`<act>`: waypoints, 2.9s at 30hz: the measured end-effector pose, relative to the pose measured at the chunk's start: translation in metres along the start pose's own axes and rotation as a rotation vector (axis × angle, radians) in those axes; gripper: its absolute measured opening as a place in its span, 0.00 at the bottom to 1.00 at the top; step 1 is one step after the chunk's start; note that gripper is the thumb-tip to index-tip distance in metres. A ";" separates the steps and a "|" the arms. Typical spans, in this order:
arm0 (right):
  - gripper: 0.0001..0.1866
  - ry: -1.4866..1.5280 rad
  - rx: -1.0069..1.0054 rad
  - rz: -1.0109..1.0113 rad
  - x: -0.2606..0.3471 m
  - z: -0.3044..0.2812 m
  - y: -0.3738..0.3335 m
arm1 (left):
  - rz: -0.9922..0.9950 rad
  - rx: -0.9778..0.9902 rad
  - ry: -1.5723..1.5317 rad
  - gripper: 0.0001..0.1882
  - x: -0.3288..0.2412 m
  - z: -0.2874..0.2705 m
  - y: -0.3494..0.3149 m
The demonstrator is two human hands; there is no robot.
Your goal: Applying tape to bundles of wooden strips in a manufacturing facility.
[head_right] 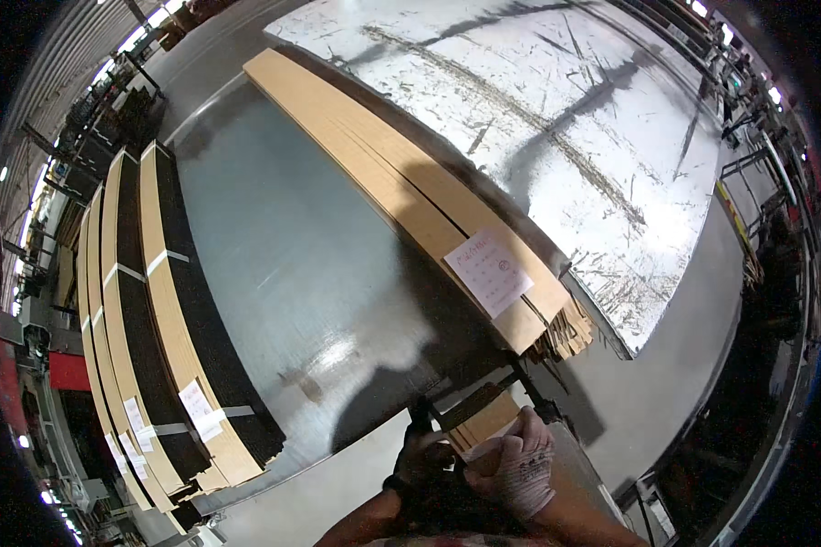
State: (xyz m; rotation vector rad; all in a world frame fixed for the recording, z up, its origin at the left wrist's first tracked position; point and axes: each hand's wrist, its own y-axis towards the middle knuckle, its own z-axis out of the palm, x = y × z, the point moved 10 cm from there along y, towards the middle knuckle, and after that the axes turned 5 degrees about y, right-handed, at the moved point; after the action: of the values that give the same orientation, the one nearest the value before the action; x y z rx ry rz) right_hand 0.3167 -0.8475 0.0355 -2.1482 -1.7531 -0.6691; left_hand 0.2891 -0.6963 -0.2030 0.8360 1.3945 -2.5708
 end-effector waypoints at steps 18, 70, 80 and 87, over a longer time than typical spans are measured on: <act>0.14 -0.307 0.802 -0.109 -0.124 0.035 0.048 | 0.743 -0.378 1.108 0.26 -0.180 0.101 -0.072; 0.21 0.196 0.031 0.161 -0.235 -0.020 0.174 | 0.520 -0.422 0.394 0.47 -0.286 0.087 0.033; 0.20 0.217 0.417 0.018 -0.136 0.053 0.132 | 0.660 -0.492 0.244 0.25 -0.251 0.035 -0.012; 0.25 1.179 0.730 0.579 -0.141 0.099 0.112 | 0.588 -0.382 0.001 0.22 -0.244 0.035 -0.008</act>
State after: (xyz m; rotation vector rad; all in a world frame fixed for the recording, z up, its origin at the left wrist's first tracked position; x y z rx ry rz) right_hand 0.4210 -0.9413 -0.1144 -1.1685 -0.5447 -0.7226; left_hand 0.4773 -0.7604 -0.0577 0.9901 1.3238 -1.8024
